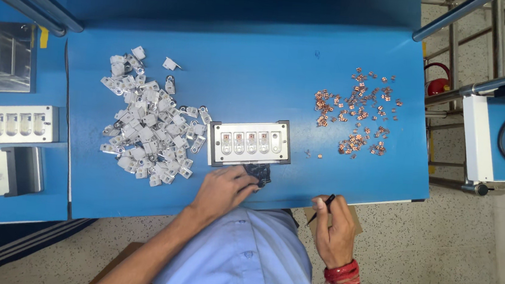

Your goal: The person assembles small electrical components by inserting copper pieces into white plastic housings using tweezers. They place the assembled units into a metal tray and periodically hand the tray to a coworker for further processing.

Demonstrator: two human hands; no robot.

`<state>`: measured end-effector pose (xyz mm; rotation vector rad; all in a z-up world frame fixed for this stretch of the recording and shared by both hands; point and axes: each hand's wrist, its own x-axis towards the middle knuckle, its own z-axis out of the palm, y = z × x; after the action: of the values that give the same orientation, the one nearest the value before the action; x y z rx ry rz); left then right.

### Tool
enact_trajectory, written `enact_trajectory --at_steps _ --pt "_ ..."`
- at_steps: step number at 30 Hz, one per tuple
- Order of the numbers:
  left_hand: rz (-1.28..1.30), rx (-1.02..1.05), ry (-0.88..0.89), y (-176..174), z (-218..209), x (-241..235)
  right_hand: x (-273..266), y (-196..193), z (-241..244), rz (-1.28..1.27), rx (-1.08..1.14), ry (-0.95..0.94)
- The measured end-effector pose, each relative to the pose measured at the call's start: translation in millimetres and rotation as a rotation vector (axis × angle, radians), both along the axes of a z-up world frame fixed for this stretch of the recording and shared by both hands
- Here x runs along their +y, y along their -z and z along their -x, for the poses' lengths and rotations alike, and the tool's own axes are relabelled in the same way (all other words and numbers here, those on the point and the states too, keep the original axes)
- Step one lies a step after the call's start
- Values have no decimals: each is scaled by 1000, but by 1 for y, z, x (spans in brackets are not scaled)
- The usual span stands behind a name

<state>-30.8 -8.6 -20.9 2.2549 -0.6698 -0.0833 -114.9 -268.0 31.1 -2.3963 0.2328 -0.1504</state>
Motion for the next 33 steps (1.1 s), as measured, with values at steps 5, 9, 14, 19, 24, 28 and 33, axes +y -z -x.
enact_trajectory --at_steps 5,9,14,19,24,28,33 --pt "-90 77 -43 14 7 -15 -23 28 -8 -46 151 42" --pt "-139 35 -114 17 10 -26 -35 42 -23 59 129 5" --pt "-136 -8 -146 21 14 -38 -40 58 -49 -5 32 36" --pt "-119 -32 -146 6 12 -38 -41 71 -76 61 19 90" --pt "208 115 -274 -11 25 -31 -40 71 -81 54 78 78" --pt "738 689 -393 0 36 -23 -13 48 -62 -271 -18 -194" --pt "1115 1058 -390 25 40 -24 37 14 -44 -423 17 -419"
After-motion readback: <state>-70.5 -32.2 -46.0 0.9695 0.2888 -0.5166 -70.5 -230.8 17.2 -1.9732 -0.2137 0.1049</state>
